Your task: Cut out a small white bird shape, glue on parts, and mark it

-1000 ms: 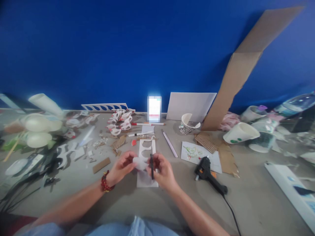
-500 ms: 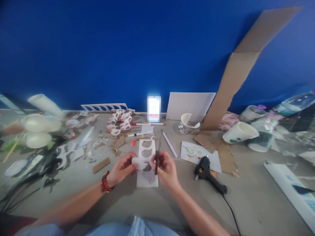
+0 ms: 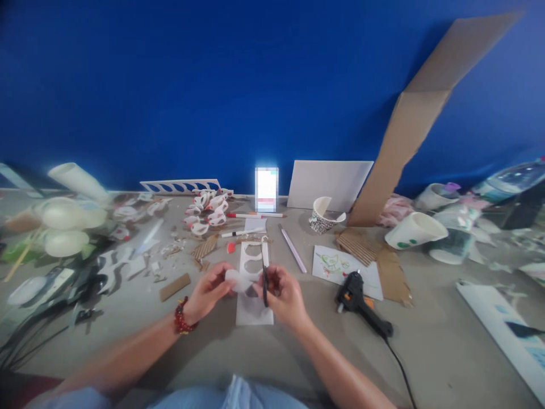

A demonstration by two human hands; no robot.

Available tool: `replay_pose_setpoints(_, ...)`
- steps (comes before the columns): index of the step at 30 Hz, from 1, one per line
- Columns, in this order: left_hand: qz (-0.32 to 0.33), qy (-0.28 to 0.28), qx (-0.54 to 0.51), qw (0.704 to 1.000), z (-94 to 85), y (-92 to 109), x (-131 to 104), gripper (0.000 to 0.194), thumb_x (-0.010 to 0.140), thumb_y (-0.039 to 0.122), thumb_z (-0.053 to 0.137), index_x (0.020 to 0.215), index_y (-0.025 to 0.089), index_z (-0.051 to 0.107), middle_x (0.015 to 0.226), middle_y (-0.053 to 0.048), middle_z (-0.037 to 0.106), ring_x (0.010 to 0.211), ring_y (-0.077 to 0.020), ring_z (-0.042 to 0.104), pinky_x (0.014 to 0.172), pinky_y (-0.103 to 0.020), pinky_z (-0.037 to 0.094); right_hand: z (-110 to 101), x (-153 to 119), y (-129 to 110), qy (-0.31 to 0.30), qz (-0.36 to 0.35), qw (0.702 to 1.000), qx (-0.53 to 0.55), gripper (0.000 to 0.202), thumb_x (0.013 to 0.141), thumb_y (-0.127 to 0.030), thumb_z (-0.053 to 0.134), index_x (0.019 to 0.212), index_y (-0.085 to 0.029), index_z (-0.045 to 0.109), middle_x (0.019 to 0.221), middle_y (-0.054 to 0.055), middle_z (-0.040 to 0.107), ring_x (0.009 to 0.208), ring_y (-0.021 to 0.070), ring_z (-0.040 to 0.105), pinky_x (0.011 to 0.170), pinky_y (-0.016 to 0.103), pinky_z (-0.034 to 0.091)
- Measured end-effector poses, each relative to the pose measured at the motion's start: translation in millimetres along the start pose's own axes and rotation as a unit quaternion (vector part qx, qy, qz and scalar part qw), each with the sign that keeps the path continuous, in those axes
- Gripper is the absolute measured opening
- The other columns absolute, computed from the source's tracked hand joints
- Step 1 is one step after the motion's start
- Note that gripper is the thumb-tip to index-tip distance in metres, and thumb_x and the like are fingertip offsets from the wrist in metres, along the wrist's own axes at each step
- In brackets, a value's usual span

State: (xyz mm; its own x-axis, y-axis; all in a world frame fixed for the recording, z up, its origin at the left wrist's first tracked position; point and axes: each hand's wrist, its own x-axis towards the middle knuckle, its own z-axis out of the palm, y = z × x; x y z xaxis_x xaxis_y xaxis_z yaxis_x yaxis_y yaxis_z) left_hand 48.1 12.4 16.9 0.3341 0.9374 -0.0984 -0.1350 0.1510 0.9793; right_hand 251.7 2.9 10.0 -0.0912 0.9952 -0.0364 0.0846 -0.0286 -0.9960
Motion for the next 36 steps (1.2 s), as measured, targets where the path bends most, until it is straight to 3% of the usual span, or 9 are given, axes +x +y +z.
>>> replay_pose_setpoints(6, 0.035, 0.043, 0.041, 0.998, -3.7, 1, -2, 0.025, 0.084, 0.039, 0.063, 0.089, 0.015, 0.060, 0.072, 0.000, 0.054, 0.061, -0.0096, 0.049, 0.056, -0.019, 0.043, -16, 5, -20, -0.075, -0.039, 0.978, -0.190, 0.027, 0.072, -0.035, 0.070, 0.071, -0.021, 0.047, 0.057, -0.006, 0.046, 0.047, 0.0074, 0.035, 0.045, 0.019, 0.031)
replay_pose_setpoints(13, 0.054, 0.056, 0.047, 0.996, -9.3, -3, -5, 0.026, 0.084, 0.038, 0.063, 0.097, 0.016, 0.062, 0.073, -0.001, 0.055, 0.058, -0.0086, 0.047, 0.052, -0.018, 0.043, -38, 9, -34, -0.127, -0.082, 0.928, -0.341, 0.022, 0.069, -0.032, 0.070, 0.071, -0.023, 0.050, 0.056, -0.006, 0.055, 0.047, 0.0092, 0.042, 0.046, 0.019, 0.029)
replay_pose_setpoints(21, 0.093, 0.080, 0.136, 0.983, -11.8, -3, -7, 0.021, 0.081, 0.033, 0.065, 0.096, 0.018, 0.068, 0.095, -0.008, 0.064, 0.070, -0.0145, 0.056, 0.061, -0.023, 0.049, -40, 9, -37, -0.131, -0.114, 0.901, -0.398, 0.019, 0.070, -0.036, 0.070, 0.071, -0.023, 0.057, 0.055, -0.005, 0.057, 0.048, 0.0102, 0.047, 0.050, 0.020, 0.031)
replay_pose_setpoints(30, 0.125, 0.045, 0.179, 0.975, -12.2, 2, -7, 0.015, 0.086, 0.027, 0.059, 0.096, 0.018, 0.066, 0.092, -0.007, 0.063, 0.069, -0.0145, 0.056, 0.063, -0.024, 0.047, -41, 10, -33, -0.134, -0.127, 0.888, -0.422, 0.017, 0.071, -0.035, 0.069, 0.071, -0.023, 0.058, 0.055, -0.005, 0.058, 0.048, 0.0108, 0.049, 0.050, 0.021, 0.030)
replay_pose_setpoints(36, 0.119, 0.048, 0.190, 0.973, -11.8, 1, -7, 0.014, 0.086, 0.027, 0.059, 0.095, 0.018, 0.065, 0.091, -0.006, 0.062, 0.068, -0.0143, 0.056, 0.064, -0.024, 0.048, -41, 9, -31, -0.126, -0.139, 0.864, -0.467, 0.020, 0.074, -0.040, 0.067, 0.070, -0.022, 0.058, 0.055, -0.003, 0.060, 0.050, 0.0135, 0.053, 0.051, 0.023, 0.028)
